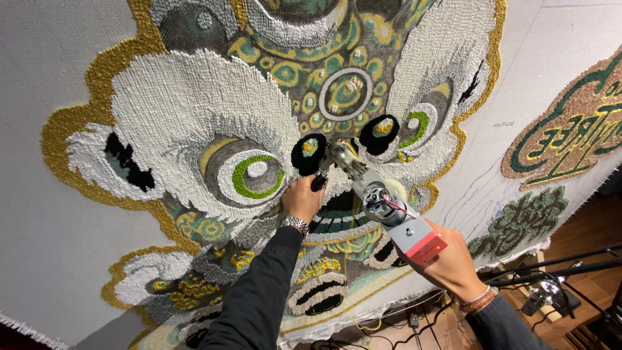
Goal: The person uses a tufting gun to apply yarn into a stretched fabric canvas, creating a detailed design of a stylized lion head. The person holds the gun with the right hand and guides the yarn with the left hand while working on the eye and facial details.
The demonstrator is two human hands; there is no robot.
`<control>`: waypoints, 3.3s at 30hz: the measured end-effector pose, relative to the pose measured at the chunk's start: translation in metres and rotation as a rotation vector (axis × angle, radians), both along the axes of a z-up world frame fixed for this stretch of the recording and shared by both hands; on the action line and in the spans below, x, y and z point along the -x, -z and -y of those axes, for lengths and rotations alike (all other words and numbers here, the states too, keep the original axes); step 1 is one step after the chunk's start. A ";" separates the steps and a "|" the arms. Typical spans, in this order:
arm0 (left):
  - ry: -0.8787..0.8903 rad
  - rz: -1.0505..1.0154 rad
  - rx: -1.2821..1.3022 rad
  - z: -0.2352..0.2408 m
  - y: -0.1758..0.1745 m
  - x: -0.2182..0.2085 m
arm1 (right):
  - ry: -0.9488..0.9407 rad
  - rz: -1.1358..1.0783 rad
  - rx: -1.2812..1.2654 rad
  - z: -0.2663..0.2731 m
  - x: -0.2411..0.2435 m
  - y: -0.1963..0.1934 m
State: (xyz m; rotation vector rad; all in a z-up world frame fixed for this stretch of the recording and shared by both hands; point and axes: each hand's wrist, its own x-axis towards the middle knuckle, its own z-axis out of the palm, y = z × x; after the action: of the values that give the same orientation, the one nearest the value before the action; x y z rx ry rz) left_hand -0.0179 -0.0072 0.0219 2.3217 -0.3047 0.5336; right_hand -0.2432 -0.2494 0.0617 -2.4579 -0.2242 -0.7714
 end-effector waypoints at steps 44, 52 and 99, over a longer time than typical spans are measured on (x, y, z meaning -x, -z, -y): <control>0.524 -0.239 0.702 0.153 0.057 0.063 | -0.302 -0.339 -0.992 0.154 0.042 -0.005; 0.510 -0.354 0.712 0.162 0.041 0.086 | -0.304 -0.352 -1.163 0.180 0.058 0.022; 0.482 -0.568 0.615 0.095 0.073 0.065 | -0.040 -0.451 -1.356 0.083 0.045 0.057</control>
State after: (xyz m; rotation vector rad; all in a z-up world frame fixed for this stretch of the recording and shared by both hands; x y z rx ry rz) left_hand -0.0826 -0.1021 -0.0511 1.6260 -0.3467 -0.2519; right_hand -0.2882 -0.3323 0.0044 -1.2401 0.3335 -0.1597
